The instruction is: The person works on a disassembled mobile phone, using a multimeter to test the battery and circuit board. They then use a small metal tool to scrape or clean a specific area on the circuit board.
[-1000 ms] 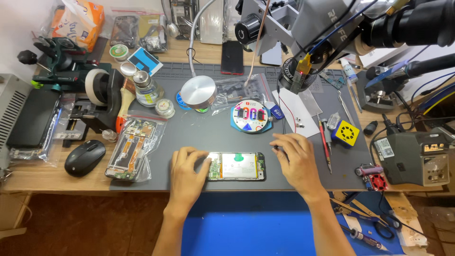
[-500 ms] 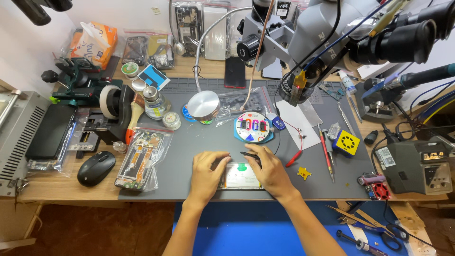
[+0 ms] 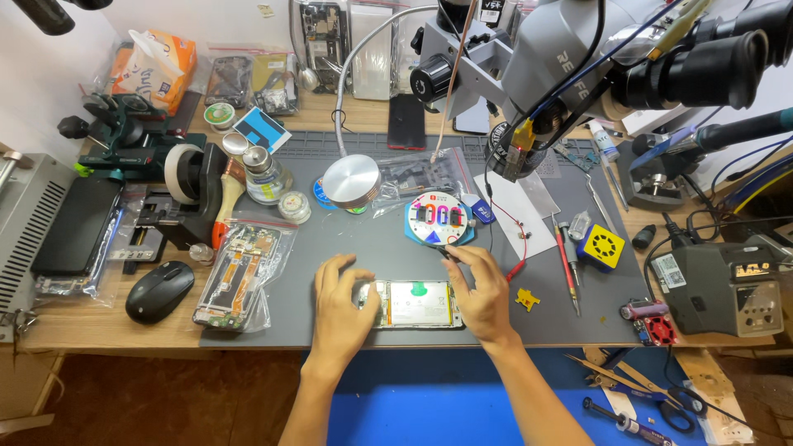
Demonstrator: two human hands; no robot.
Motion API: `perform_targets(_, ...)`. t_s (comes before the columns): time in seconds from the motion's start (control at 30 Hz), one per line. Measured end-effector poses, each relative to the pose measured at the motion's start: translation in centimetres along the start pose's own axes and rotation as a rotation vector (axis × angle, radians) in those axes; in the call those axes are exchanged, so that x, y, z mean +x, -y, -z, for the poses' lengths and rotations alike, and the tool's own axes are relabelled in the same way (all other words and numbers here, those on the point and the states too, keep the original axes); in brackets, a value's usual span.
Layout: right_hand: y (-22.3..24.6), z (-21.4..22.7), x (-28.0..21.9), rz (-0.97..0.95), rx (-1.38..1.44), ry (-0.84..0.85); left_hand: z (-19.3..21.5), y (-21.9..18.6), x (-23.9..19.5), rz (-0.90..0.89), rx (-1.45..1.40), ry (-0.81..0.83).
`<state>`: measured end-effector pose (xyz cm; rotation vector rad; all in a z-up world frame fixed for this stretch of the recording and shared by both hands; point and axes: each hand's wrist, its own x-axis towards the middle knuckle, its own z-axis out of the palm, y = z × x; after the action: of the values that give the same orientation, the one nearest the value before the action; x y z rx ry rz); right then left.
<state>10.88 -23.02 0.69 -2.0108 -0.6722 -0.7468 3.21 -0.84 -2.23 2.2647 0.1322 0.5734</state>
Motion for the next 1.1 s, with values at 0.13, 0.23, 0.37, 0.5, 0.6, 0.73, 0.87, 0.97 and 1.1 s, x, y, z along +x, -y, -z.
perform_targets(0.13,-0.3,0.4,-0.1,-0.058,0.001,-0.055,-0.5,0.3,0.2,-0.007,0.007,0.006)
perform_targets(0.23,-0.5,0.5,-0.3,-0.096,0.015,-0.065,-0.9,0.6,0.2,-0.019,0.014,-0.021)
perform_targets(0.37,-0.1,0.5,0.1,-0.07,0.035,-0.029,-0.7,-0.2,0.6,-0.028,-0.029,-0.025)
perform_targets(0.5,0.0,0.3,0.1,-0.041,0.064,0.061,-0.6,-1.7,1.3,0.011,-0.233,0.011)
perform_targets(0.6,-0.1,0.3,0.2,-0.001,0.065,0.121,-0.7,-3.1,1.7,0.018,-0.316,0.006)
perform_targets(0.73,0.1,0.3,0.3,0.028,0.062,0.158,-1.5,-3.4,1.8,-0.011,-0.352,0.036)
perform_targets(0.87,0.3,0.2,0.3,0.08,0.073,0.222,-1.7,-3.6,1.8,0.024,-0.385,0.038)
perform_targets(0.97,0.2,0.1,0.3,0.086,0.104,0.263,-1.8,-3.3,1.7,0.064,-0.431,0.037)
perform_targets(1.1,0.2,0.3,0.3,0.052,0.173,0.296,-2.2,-2.8,1.5,0.122,-0.492,0.053)
